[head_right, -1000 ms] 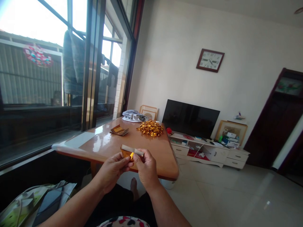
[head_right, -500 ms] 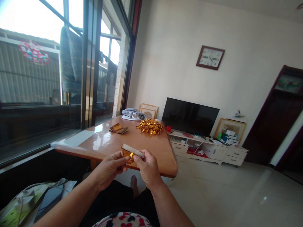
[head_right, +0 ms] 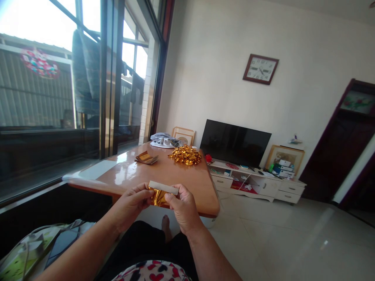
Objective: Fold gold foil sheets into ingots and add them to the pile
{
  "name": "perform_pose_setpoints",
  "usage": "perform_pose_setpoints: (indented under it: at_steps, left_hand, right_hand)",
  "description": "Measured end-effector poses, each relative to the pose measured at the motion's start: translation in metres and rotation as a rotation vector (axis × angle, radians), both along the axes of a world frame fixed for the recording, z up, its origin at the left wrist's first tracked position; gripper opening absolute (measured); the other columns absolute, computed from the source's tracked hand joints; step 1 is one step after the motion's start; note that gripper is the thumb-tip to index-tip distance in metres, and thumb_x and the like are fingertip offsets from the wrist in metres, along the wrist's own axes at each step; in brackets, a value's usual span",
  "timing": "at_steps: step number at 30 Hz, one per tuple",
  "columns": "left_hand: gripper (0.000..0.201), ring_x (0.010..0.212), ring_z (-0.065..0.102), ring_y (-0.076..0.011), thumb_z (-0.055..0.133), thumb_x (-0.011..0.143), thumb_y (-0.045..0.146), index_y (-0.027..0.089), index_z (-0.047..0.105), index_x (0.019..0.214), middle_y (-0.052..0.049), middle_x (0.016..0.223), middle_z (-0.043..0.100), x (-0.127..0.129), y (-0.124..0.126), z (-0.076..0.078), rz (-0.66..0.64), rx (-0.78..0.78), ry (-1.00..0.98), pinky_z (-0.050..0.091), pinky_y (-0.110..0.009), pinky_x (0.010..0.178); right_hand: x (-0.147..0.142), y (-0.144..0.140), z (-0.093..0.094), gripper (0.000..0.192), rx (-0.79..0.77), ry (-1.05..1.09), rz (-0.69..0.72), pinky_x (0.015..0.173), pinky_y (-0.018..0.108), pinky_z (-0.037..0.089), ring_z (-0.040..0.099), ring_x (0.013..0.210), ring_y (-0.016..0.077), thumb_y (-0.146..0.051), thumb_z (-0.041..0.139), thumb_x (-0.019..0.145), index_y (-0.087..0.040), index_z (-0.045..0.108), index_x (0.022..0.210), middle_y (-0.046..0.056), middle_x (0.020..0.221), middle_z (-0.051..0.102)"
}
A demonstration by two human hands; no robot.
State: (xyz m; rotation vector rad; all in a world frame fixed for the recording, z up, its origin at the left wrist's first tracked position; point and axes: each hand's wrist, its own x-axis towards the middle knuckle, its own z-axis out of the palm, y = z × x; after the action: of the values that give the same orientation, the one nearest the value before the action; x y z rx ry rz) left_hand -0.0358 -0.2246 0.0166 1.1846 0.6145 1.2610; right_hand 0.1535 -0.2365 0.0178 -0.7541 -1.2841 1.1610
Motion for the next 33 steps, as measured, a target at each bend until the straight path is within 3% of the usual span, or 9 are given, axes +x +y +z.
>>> perform_pose_setpoints:
  at_steps: [6, 15, 26, 33]
  left_hand:
    - [0.012, 0.062, 0.05, -0.0103, 0.069, 0.086, 0.027, 0.015, 0.068, 0.087, 0.0, 0.071, 0.059, -0.0024, -0.0021, 0.0044, 0.002, 0.038, 0.045, 0.034, -0.022, 0.058]
    - [0.01, 0.058, 0.051, -0.0107, 0.069, 0.085, 0.026, 0.019, 0.064, 0.09, 0.002, 0.067, 0.063, -0.0006, -0.0047, 0.0051, 0.108, 0.055, 0.062, 0.036, -0.023, 0.06]
    - [0.011, 0.064, 0.054, -0.0119, 0.07, 0.085, 0.03, 0.019, 0.069, 0.087, 0.001, 0.071, 0.063, 0.0016, -0.0088, 0.0065, 0.147, 0.116, 0.057, 0.039, -0.025, 0.064]
    - [0.014, 0.063, 0.053, -0.0132, 0.072, 0.086, 0.033, 0.019, 0.069, 0.088, 0.001, 0.069, 0.062, -0.0002, -0.0083, 0.0066, 0.143, 0.162, 0.074, 0.039, -0.025, 0.063]
  right_hand:
    - [-0.001, 0.0, -0.002, 0.023, -0.034, 0.05, 0.021, 0.054, 0.02, 0.027, 0.037, 0.054, 0.0066, -0.027, 0.076, 0.082, -0.019, 0.061, 0.096, -0.007, 0.067, 0.052]
    - [-0.0005, -0.0025, 0.0019, 0.019, -0.008, 0.019, 0.007, 0.054, 0.022, 0.025, 0.035, 0.053, 0.0074, -0.027, 0.075, 0.082, -0.02, 0.065, 0.096, -0.008, 0.063, 0.05]
    - [0.0028, -0.003, 0.0016, 0.007, 0.068, 0.011, -0.017, 0.057, 0.024, 0.031, 0.041, 0.056, 0.01, -0.024, 0.072, 0.083, -0.02, 0.075, 0.087, -0.005, 0.058, 0.05]
    - [0.0046, -0.0048, 0.0032, 0.011, 0.105, -0.045, -0.043, 0.059, 0.026, 0.037, 0.046, 0.057, 0.0118, -0.029, 0.071, 0.084, -0.021, 0.076, 0.088, -0.004, 0.06, 0.054]
